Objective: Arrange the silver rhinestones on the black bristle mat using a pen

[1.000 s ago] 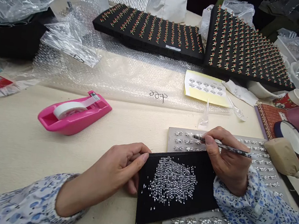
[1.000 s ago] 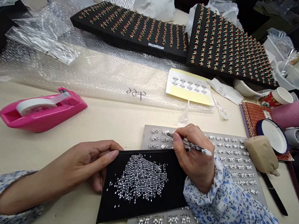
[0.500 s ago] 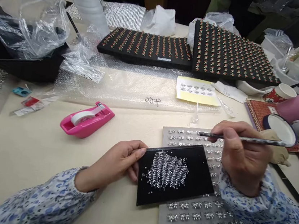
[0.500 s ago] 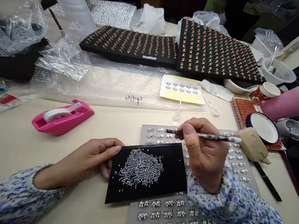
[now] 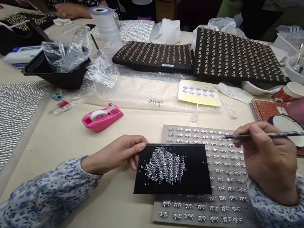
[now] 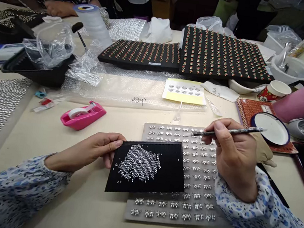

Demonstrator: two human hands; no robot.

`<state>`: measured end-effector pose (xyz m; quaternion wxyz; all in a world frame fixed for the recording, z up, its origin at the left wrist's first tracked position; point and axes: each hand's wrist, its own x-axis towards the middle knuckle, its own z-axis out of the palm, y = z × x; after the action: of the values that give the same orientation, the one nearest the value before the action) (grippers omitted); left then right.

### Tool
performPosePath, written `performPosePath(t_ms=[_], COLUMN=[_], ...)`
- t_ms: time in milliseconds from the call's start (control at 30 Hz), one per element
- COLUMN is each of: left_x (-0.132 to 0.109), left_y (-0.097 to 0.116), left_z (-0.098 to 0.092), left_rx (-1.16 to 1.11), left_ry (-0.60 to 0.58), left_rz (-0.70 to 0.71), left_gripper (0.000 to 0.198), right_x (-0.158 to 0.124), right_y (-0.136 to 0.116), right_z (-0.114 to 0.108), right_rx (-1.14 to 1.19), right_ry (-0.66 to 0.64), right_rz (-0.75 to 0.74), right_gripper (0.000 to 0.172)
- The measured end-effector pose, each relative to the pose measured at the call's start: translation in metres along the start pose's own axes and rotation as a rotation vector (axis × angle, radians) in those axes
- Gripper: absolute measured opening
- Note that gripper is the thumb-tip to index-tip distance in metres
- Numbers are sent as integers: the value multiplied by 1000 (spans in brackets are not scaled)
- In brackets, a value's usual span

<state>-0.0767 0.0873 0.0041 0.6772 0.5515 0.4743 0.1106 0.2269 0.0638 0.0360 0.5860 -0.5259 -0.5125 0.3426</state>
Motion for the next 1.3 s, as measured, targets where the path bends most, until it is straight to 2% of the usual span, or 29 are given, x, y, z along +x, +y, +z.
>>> performPosePath(t_ms=[133, 333, 500, 667, 1000, 1300], left_x=[3, 17, 23, 23, 26, 26], left_y=[6, 8, 4, -6, -15, -22], left_z=[10, 19, 16, 16, 15, 18], left_rx=[-6, -25, -44, -72, -98, -64], left_ry=[-9, -31, -35, -41, -38, -7], left_rz=[3, 19, 20, 17, 12, 56], left_gripper=[23, 24, 24, 24, 23, 25], right_x=[6, 11, 2, -10, -14, -19], right_y=[4, 16, 28, 39, 37, 42], right_z=[8, 34, 48, 45, 40, 46], right_rx=[45, 123, -3, -44, -206, -198], right_ry=[-56, -241, -299, -322, -548, -575], right_rz=[39, 71, -1, -87, -167, -267], right_gripper=[17, 15, 17, 8, 20, 18])
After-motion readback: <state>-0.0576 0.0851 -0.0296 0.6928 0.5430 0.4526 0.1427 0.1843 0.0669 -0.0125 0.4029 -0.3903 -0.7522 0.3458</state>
